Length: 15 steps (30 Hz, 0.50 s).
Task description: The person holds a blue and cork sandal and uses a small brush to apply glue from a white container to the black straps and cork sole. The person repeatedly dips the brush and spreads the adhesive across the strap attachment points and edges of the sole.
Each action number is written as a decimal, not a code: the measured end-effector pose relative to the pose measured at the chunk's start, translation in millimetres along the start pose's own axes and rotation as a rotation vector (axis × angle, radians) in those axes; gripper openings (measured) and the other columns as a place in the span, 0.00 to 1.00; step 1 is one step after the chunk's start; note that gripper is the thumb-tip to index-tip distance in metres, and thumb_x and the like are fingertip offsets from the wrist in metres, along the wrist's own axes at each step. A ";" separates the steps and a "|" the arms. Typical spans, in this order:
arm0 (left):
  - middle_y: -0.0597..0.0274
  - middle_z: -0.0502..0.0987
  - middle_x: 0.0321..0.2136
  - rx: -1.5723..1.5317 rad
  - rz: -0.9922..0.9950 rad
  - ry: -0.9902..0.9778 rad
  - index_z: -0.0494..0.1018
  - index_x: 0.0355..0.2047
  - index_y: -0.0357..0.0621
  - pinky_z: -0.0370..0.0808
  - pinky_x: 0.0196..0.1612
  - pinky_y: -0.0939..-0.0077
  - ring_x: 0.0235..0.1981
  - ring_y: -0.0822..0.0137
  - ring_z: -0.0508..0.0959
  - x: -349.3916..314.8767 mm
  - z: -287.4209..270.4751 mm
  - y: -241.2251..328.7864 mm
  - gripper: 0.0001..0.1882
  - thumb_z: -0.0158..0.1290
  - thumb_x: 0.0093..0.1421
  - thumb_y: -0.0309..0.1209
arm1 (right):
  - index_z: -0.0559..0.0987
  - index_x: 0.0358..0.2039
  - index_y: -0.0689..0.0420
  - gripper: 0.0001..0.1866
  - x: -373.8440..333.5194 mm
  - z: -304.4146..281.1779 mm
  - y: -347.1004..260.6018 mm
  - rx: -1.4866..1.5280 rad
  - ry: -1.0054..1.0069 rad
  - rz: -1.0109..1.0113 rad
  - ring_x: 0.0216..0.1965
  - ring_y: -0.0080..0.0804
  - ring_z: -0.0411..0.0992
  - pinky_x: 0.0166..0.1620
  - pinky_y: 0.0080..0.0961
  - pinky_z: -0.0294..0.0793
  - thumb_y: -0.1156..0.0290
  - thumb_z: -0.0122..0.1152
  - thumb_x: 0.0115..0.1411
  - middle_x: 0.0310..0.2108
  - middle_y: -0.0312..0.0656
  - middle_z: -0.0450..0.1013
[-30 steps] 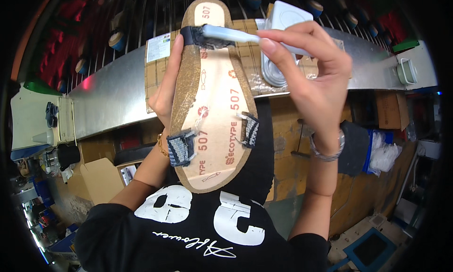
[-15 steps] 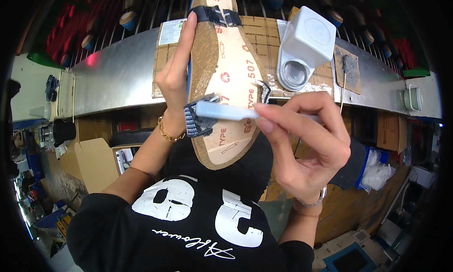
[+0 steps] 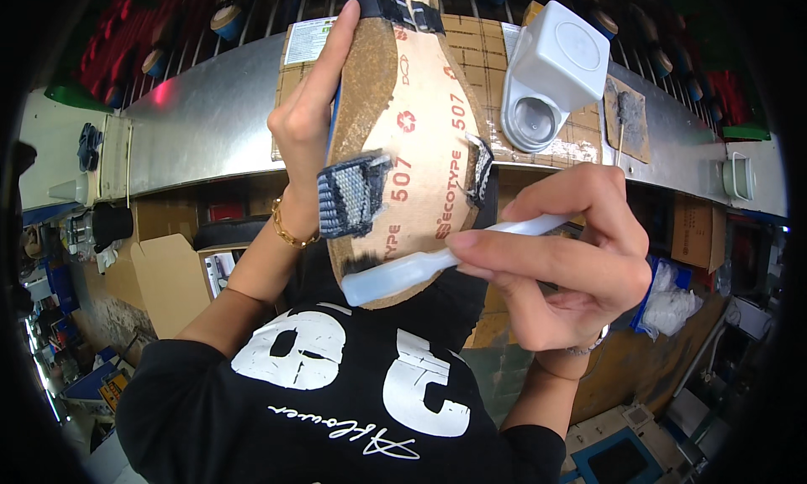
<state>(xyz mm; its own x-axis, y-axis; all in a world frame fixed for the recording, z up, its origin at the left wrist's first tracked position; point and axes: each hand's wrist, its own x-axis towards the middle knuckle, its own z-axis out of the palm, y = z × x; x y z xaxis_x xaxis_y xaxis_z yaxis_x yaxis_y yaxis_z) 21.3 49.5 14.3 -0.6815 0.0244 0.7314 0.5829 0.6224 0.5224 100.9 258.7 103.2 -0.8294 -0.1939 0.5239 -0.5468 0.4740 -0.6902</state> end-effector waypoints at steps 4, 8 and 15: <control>0.30 0.76 0.49 -0.058 -0.005 -0.001 0.64 0.66 0.38 0.81 0.44 0.63 0.51 0.40 0.78 2.5 2.2 -1.0 0.41 0.65 0.50 0.28 | 0.90 0.30 0.47 0.19 -3.4 10.2 -11.5 -0.098 0.133 0.087 0.29 0.26 0.68 0.33 0.21 0.62 0.76 0.74 0.32 0.27 0.35 0.73; 0.31 0.77 0.48 -0.014 -0.063 0.022 0.64 0.65 0.37 0.80 0.46 0.62 0.53 0.42 0.77 0.3 -0.7 -0.7 0.41 0.65 0.50 0.27 | 0.90 0.33 0.44 0.21 -16.2 25.5 -12.1 -0.342 0.242 -0.114 0.28 0.26 0.68 0.35 0.23 0.62 0.75 0.75 0.34 0.30 0.34 0.72; 0.36 0.80 0.40 -0.091 -0.110 -0.002 0.66 0.64 0.38 0.80 0.39 0.68 0.34 0.54 0.85 4.6 -1.4 -8.6 0.39 0.63 0.50 0.24 | 0.90 0.31 0.38 0.21 -6.7 32.0 -19.9 -0.286 0.298 0.003 0.27 0.25 0.68 0.35 0.23 0.61 0.74 0.74 0.32 0.30 0.31 0.72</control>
<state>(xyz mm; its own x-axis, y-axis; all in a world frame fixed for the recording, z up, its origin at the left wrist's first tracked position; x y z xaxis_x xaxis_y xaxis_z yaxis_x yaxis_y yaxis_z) 13.7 43.1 13.8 -0.7443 -0.0382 0.6668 0.5425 0.5477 0.6370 113.6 223.2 97.5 -0.7387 0.0450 0.6725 -0.4554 0.7022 -0.5472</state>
